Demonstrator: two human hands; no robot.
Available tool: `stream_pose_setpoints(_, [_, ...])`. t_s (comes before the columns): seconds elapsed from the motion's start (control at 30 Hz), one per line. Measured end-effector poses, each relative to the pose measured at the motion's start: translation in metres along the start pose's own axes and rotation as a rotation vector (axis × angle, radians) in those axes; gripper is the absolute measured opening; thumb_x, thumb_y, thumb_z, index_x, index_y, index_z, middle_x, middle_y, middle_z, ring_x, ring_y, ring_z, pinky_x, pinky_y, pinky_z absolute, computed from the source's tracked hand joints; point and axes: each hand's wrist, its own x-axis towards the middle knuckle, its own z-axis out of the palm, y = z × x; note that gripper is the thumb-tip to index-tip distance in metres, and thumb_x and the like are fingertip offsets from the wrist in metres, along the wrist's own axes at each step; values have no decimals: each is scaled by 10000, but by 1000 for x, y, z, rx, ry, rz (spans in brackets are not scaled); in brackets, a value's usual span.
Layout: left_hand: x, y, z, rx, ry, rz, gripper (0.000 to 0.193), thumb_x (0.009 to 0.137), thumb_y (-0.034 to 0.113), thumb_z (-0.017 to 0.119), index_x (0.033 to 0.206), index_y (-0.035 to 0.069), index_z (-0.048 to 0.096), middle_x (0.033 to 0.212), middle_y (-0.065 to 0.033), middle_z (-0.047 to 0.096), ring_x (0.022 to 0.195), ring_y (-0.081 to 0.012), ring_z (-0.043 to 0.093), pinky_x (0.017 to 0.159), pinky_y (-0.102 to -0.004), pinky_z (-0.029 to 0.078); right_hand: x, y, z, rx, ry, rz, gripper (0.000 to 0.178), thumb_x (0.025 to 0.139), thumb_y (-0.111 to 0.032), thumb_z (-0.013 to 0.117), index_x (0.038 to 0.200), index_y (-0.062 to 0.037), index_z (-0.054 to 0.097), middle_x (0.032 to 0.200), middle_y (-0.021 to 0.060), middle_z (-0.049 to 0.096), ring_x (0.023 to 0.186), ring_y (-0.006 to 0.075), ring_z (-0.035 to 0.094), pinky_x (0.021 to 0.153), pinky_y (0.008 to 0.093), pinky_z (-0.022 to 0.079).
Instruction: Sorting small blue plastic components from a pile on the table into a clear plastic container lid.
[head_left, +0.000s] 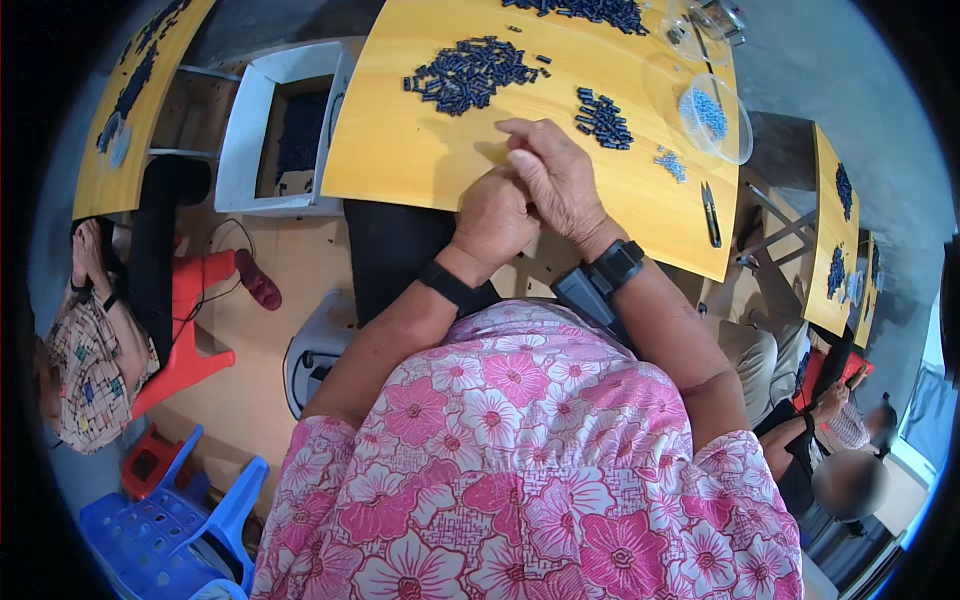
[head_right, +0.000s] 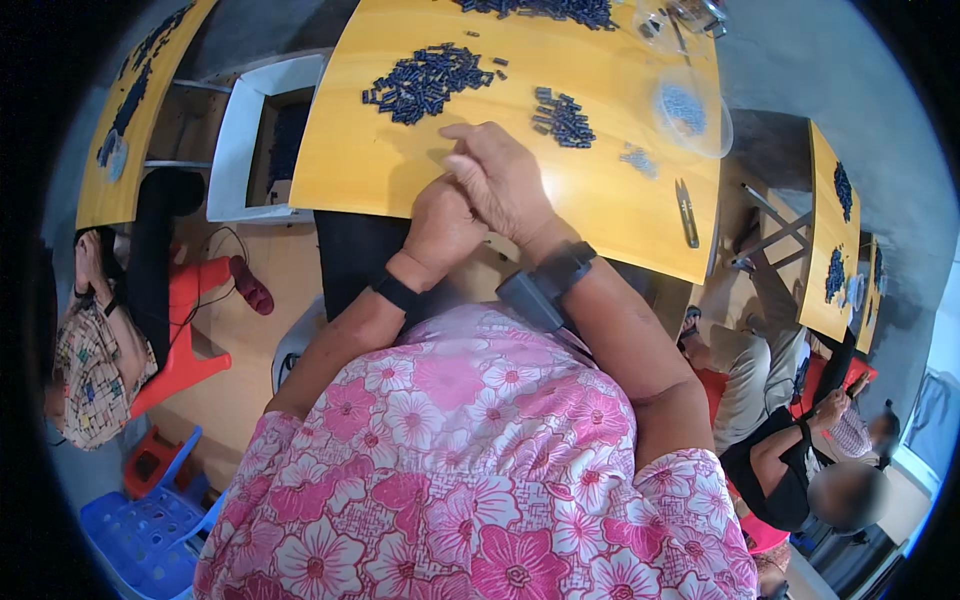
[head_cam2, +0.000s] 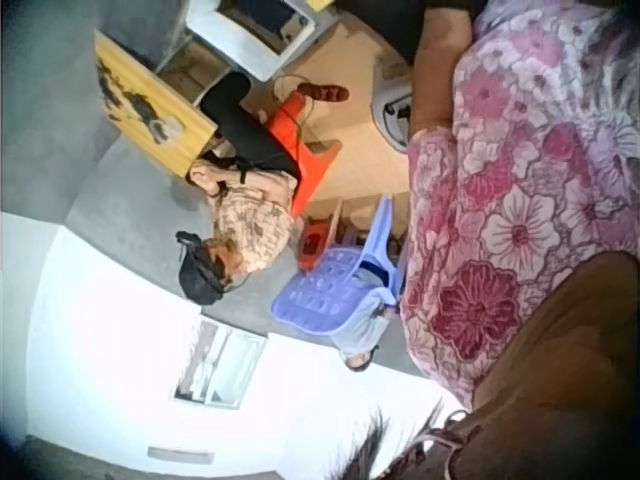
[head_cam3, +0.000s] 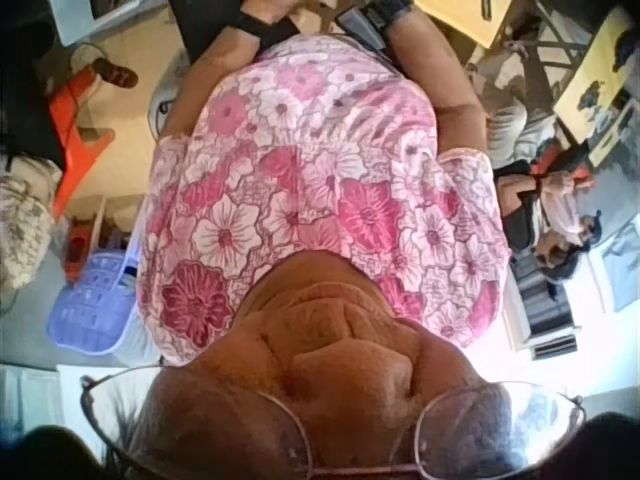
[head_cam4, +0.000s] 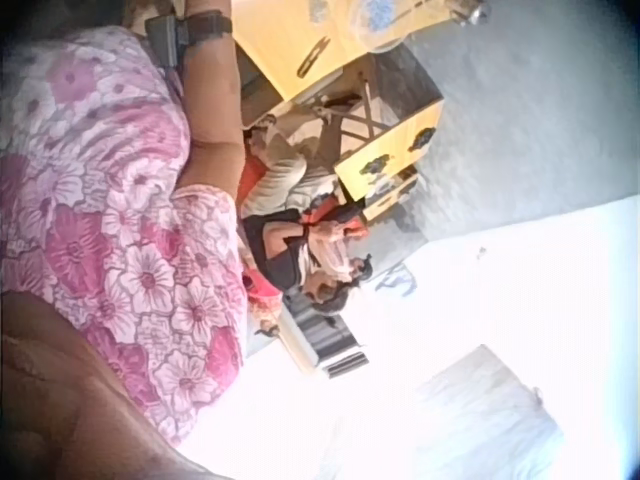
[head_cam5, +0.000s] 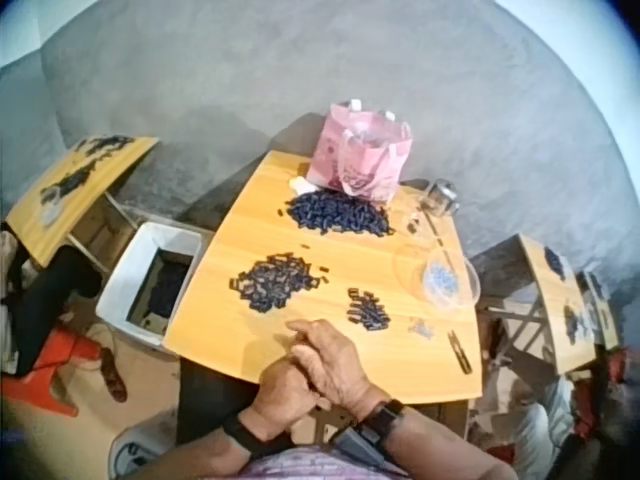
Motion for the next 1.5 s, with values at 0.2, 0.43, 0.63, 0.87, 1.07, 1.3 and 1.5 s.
stream_pose_setpoints(0.2, [-2,3,-2,-121,-25,-4,251,773,248,731,937,60,693,849,-149,686,800,-346,665,668,-436,524,3,3,3,-80,-51,-82,366,939,-353,571,1160,-66,627,943,147,604,894,327,608,803,386,504])
stream_pose_setpoints(0.43, [-4,-4,0,-224,-77,-97,370,817,245,708,1111,45,609,1000,-150,673,939,-350,653,753,-424,521,5,-3,0,-159,-94,-158,439,931,-453,557,1137,-73,629,969,159,600,911,360,598,805,419,506])
stream_pose_setpoints(0.63, [-3,-1,0,-263,-41,-95,340,836,231,687,1107,38,615,1015,-146,671,948,-339,655,765,-406,524,1,8,8,-93,-95,-89,454,924,-477,553,1134,-83,632,949,154,590,907,355,587,815,415,498])
stream_pose_setpoints(0.87, [-2,0,2,-120,-13,-30,223,839,196,663,1010,52,656,965,-133,677,895,-322,657,743,-404,528,-3,16,5,-80,-131,-139,479,918,-488,544,1096,-57,652,969,158,599,920,362,572,833,409,482])
stream_pose_setpoints(1.07, [-3,-3,2,-133,17,18,128,794,171,675,867,66,674,882,-109,668,836,-317,641,701,-417,517,-7,15,7,160,-87,16,511,938,-488,509,1084,-23,663,968,107,627,913,260,583,848,356,470])
stream_pose_setpoints(1.3, [6,10,-10,-121,-60,51,79,789,143,712,805,71,685,758,-96,635,727,-286,611,659,-389,488,-3,16,-16,885,218,521,436,1041,-242,325,1134,61,624,972,98,647,849,153,567,814,286,483])
stream_pose_setpoints(1.5, [6,11,-11,-137,-62,10,93,786,121,723,847,66,680,756,-99,630,717,-288,608,655,-383,486,-9,21,-13,897,211,497,470,1055,-316,362,1123,61,635,972,88,647,858,143,551,811,284,477])
